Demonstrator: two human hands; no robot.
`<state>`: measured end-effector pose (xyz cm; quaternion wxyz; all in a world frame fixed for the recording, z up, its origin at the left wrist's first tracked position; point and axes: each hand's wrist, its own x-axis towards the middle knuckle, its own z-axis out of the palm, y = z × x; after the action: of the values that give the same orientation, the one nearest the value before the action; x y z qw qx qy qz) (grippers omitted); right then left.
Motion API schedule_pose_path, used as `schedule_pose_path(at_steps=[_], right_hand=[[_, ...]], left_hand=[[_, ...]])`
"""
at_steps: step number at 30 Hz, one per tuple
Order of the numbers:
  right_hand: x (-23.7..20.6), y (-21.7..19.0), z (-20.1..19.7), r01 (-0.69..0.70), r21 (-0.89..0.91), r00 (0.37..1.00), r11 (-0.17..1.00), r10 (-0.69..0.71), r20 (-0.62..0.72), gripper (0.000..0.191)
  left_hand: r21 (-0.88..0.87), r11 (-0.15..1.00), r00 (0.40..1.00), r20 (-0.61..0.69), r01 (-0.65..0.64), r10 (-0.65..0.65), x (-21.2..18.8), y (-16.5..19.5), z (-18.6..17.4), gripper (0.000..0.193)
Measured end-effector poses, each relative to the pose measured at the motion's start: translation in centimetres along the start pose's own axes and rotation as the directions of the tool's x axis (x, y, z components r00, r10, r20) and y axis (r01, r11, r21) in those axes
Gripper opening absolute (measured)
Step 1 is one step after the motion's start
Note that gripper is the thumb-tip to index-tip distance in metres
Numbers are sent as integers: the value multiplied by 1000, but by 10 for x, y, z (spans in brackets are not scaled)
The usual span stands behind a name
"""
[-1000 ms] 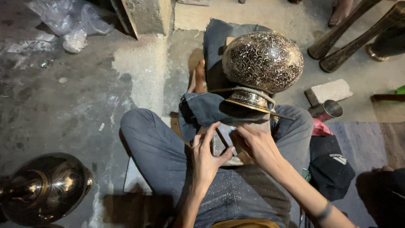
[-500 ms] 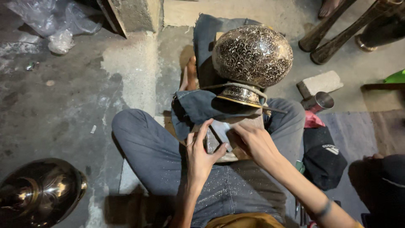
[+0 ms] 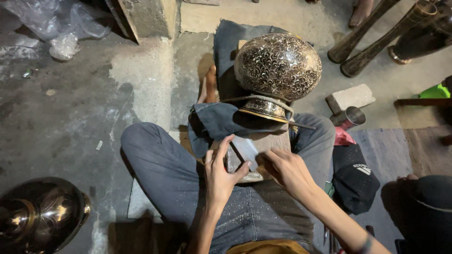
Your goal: The person sits cross-legged on the floor and repeatedly rubs a small metal tool against a rectangular sharpening stone resting on a wooden block. The person holds the tool with both hands and moves it back and forth across the stone's surface to sharpen it.
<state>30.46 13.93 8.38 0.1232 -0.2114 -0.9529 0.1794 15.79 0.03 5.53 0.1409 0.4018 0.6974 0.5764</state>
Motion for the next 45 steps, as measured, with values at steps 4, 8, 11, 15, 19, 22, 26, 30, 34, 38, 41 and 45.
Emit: schedule_pose_path(at_steps=[4, 8, 11, 15, 19, 22, 26, 30, 34, 38, 41, 45], right_hand=[[6, -6, -3, 90, -13, 994, 996, -91, -61, 25], [1, -12, -9, 21, 9, 1000, 1000, -21, -9, 22], [1, -11, -9, 29, 21, 999, 999, -28, -26, 26], [4, -6, -4, 49, -9, 998, 999, -49, -29, 22], [-3, -7, -6, 17, -17, 1000, 1000, -17, 6, 32], [2, -9, -7, 19, -8, 1000, 1000, -19, -10, 27], [30, -9, 3, 104, 13, 989, 995, -102, -103, 23], [11, -20, 11, -29, 219, 971, 975, 79, -226, 18], [-34, -44, 8, -129, 495, 873, 859, 336, -354, 20], [-45, -68, 0, -21, 684, 834, 730, 390, -391, 27], [-45, -80, -5, 75, 777, 821, 625, 404, -404, 21], [-53, -88, -8, 255, 781, 802, 569, 326, -500, 19]], left_hand=[[30, 999, 999, 31, 22, -23, 1, 0, -3, 77], [29, 999, 998, 42, 42, -43, -1, 2, -3, 77], [20, 998, 998, 33, 59, -60, -1, 3, -2, 77], [19, 999, 999, 26, 32, -33, 1, 0, -2, 76], [6, 1000, 1000, 25, 15, -15, -1, -2, -1, 77], [23, 999, 999, 25, 35, -36, -2, -2, -1, 77], [36, 993, 992, 54, 114, -116, -3, 0, -4, 77], [105, 994, 1000, -7, -21, 22, -3, 7, -9, 73], [-30, 999, 996, -79, 34, -36, -10, 28, -13, 45], [-445, 887, 991, 95, 124, -91, -10, 55, -25, 35], [-610, 773, 975, 219, 174, -47, -8, 75, -34, 33], [-641, 760, 967, 246, 105, 73, -9, 95, -40, 23]])
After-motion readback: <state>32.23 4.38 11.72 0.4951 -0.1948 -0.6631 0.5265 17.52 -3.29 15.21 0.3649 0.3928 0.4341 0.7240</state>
